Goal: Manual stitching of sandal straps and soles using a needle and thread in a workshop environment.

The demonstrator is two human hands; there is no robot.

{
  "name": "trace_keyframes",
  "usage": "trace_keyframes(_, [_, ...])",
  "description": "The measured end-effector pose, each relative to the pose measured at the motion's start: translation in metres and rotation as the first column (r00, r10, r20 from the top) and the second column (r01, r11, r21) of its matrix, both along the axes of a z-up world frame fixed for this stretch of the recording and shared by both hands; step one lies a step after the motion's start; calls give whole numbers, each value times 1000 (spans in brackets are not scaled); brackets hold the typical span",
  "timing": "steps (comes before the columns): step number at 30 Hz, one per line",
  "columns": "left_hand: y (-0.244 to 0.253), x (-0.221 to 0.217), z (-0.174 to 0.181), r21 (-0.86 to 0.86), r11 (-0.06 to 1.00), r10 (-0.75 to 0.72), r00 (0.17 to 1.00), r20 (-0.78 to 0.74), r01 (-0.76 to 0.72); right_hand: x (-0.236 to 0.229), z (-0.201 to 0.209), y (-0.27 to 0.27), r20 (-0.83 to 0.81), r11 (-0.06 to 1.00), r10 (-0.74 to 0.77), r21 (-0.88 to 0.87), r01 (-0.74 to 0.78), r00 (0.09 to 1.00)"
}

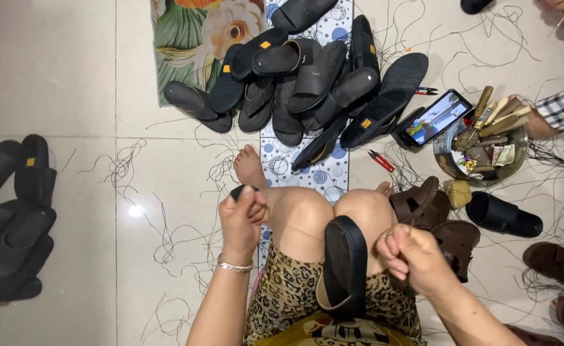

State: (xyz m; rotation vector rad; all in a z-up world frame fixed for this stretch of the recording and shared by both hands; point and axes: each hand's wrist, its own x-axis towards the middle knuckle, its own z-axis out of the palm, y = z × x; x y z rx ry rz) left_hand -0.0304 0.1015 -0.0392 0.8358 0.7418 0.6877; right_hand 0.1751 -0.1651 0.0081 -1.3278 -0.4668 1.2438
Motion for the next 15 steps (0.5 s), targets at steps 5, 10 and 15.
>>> trace_keyframes(5, [-69, 33, 22, -446, 761, -81, 751, 656, 471, 0, 54, 14, 233, 998, -8, 70, -8, 972])
trace_keyframes(10, [-66, 2, 63, 158, 729, -615, 739, -275, 666, 3, 113, 31, 643, 982, 141, 7, -190, 753])
trace_keyframes(15, [52, -130, -14, 28, 994, 109, 887, -450, -108, 39, 87, -13, 734, 884, 436, -456, -98, 521])
